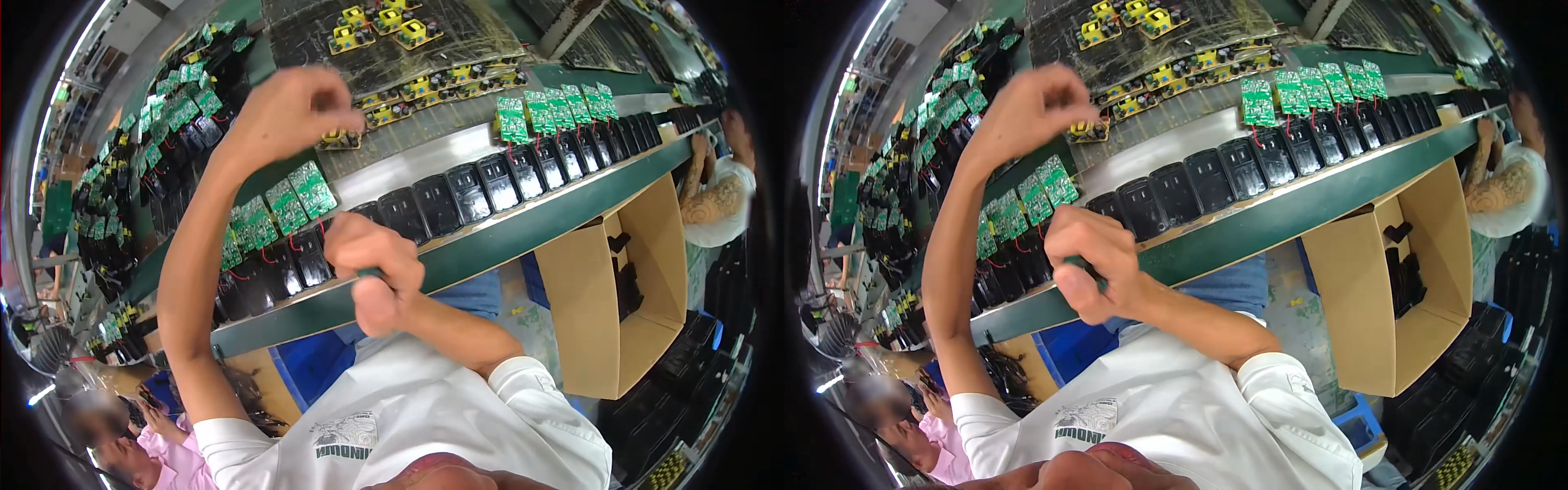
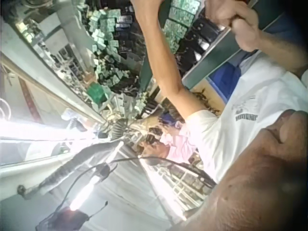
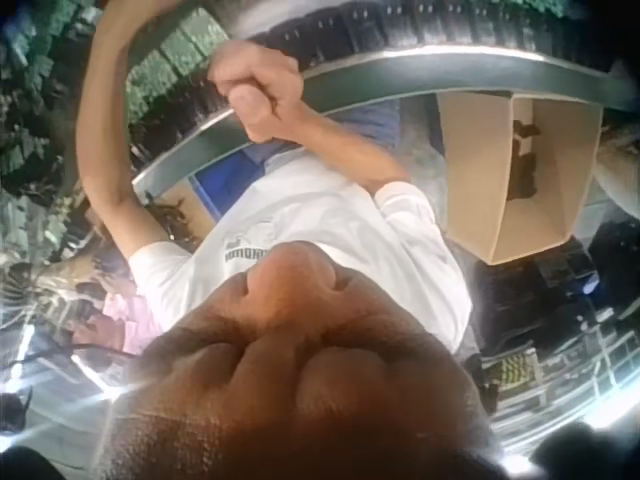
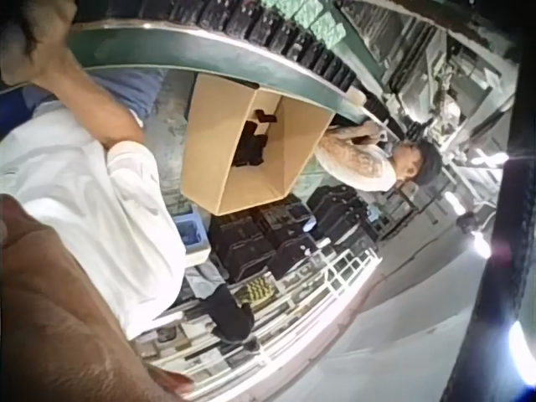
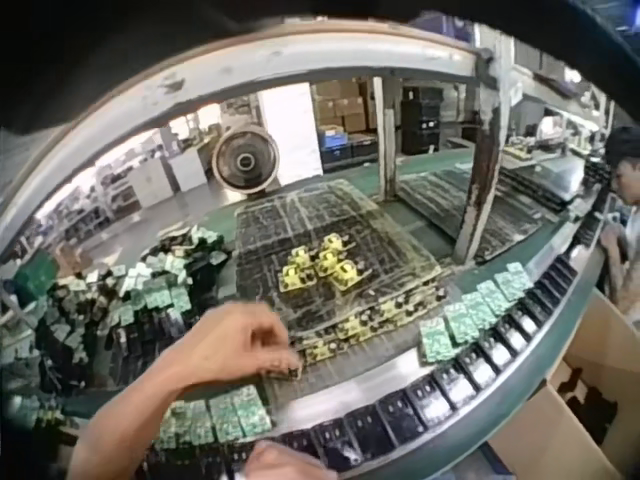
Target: Assembling and placing circuit boards into a production line fixture using hand tools.
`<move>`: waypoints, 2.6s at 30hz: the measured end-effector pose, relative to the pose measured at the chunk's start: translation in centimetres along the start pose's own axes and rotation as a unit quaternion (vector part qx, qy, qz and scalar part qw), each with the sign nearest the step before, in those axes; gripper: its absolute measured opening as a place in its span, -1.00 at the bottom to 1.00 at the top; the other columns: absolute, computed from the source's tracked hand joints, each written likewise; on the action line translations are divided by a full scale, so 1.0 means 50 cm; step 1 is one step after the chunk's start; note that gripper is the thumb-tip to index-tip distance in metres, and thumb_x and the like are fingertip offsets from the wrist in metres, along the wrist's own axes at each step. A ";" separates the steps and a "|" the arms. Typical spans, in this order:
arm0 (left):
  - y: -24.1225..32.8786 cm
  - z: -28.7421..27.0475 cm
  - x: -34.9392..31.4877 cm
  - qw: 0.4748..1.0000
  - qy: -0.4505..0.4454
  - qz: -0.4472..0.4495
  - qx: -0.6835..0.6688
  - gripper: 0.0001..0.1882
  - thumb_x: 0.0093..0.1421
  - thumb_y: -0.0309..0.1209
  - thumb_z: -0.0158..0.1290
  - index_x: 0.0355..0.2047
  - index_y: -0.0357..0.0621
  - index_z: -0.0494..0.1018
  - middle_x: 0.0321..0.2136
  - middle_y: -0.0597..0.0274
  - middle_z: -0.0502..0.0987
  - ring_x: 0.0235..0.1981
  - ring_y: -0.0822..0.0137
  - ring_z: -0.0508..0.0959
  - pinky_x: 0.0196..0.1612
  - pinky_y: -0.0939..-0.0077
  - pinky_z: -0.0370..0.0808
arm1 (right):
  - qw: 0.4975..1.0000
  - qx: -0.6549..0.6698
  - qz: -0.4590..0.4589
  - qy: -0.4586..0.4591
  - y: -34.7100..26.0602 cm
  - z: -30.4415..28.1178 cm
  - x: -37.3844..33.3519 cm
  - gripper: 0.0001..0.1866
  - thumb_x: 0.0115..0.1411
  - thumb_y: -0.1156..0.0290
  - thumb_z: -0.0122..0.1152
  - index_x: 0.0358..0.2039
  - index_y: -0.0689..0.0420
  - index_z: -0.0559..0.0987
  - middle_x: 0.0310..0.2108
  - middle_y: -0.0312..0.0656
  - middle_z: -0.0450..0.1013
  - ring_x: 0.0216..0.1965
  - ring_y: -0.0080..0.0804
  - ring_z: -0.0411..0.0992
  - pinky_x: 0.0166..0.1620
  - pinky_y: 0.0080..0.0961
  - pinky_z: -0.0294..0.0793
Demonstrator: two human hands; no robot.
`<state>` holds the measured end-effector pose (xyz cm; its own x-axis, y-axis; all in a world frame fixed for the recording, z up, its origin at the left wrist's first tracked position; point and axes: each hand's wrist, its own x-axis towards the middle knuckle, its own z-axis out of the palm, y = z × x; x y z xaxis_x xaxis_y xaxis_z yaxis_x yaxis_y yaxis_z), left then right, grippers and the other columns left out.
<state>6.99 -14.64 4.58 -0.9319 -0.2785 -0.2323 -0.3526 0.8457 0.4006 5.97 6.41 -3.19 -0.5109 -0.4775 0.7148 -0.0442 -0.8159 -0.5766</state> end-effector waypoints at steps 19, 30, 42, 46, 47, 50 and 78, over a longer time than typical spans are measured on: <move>0.155 0.030 0.046 0.935 0.285 0.054 -0.203 -0.70 0.02 -0.43 0.44 -0.39 -0.25 0.51 -0.44 0.23 0.60 -0.45 0.32 0.53 -0.27 0.49 0.49 | 0.856 -0.506 0.094 0.044 -0.179 -0.189 0.148 -0.70 0.07 0.53 0.49 -0.13 0.11 0.75 -0.06 -0.14 0.42 -0.15 -0.37 0.40 -0.07 -0.47 0.43; 0.275 0.041 -0.112 0.936 0.277 0.132 -0.173 -0.35 -0.07 -0.62 0.40 0.09 -0.25 0.46 0.14 0.09 0.54 -0.19 0.36 0.62 -0.03 0.49 0.57 | 0.943 -0.323 0.077 0.024 -0.147 -0.177 0.144 -0.74 0.09 0.50 0.50 -0.16 0.13 0.75 -0.08 -0.15 0.45 -0.14 -0.35 0.41 -0.06 -0.43 0.43; 0.291 0.036 -0.145 0.942 0.248 0.107 -0.198 0.14 -0.04 -0.59 0.43 0.51 -0.14 0.04 0.21 -0.01 0.50 -0.21 0.29 0.68 -0.13 0.45 0.63 | 0.964 -0.238 0.109 -0.043 -0.158 -0.174 0.141 -0.82 0.10 0.57 0.46 -0.24 0.15 0.76 -0.09 -0.12 0.47 -0.15 -0.35 0.41 -0.10 -0.49 0.44; 0.249 0.058 -0.144 0.848 0.084 0.064 -0.519 -0.26 0.14 -0.57 0.25 0.31 -0.20 0.20 -0.20 0.07 0.63 -0.28 0.36 0.62 -0.23 0.59 0.54 | 0.958 -0.279 0.057 -0.026 -0.172 -0.162 0.134 -0.85 0.10 0.60 0.44 -0.28 0.16 0.75 -0.05 -0.07 0.43 -0.18 -0.39 0.40 -0.13 -0.53 0.41; 0.240 0.073 -0.147 0.807 0.053 0.038 -0.586 -0.39 0.17 -0.58 0.21 0.22 -0.20 0.28 -0.24 0.12 0.61 -0.32 0.39 0.60 -0.27 0.60 0.52 | 0.947 -0.317 0.056 -0.003 -0.175 -0.153 0.128 -0.85 0.09 0.60 0.43 -0.29 0.16 0.74 -0.04 -0.06 0.41 -0.18 -0.39 0.39 -0.14 -0.53 0.41; 0.248 0.077 -0.161 0.879 0.079 0.056 -0.467 -0.51 0.17 -0.60 0.18 0.11 -0.21 0.35 -0.28 0.16 0.61 -0.35 0.41 0.56 -0.30 0.60 0.49 | 0.950 -0.295 0.099 -0.006 -0.173 -0.154 0.117 -0.86 0.12 0.57 0.43 -0.27 0.16 0.73 -0.03 -0.06 0.40 -0.19 -0.40 0.37 -0.14 -0.54 0.40; 0.090 0.198 -0.230 0.906 0.251 0.173 0.294 -0.72 0.18 -0.38 0.12 -0.10 -0.13 0.60 -0.08 0.22 0.51 -0.29 0.32 0.46 -0.30 0.49 0.33 | 0.986 0.024 0.144 0.077 -0.046 -0.063 0.006 -0.56 0.49 -0.06 -0.09 -0.39 0.02 0.30 -0.49 -0.27 0.25 -0.47 -0.47 0.11 -0.37 -0.46 0.19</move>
<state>16.96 -3.12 0.31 -0.9514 0.0022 0.3078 -0.0636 0.9770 -0.2036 3.20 9.18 -2.88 -0.6216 -0.6390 0.4531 0.1604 -0.6701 -0.7248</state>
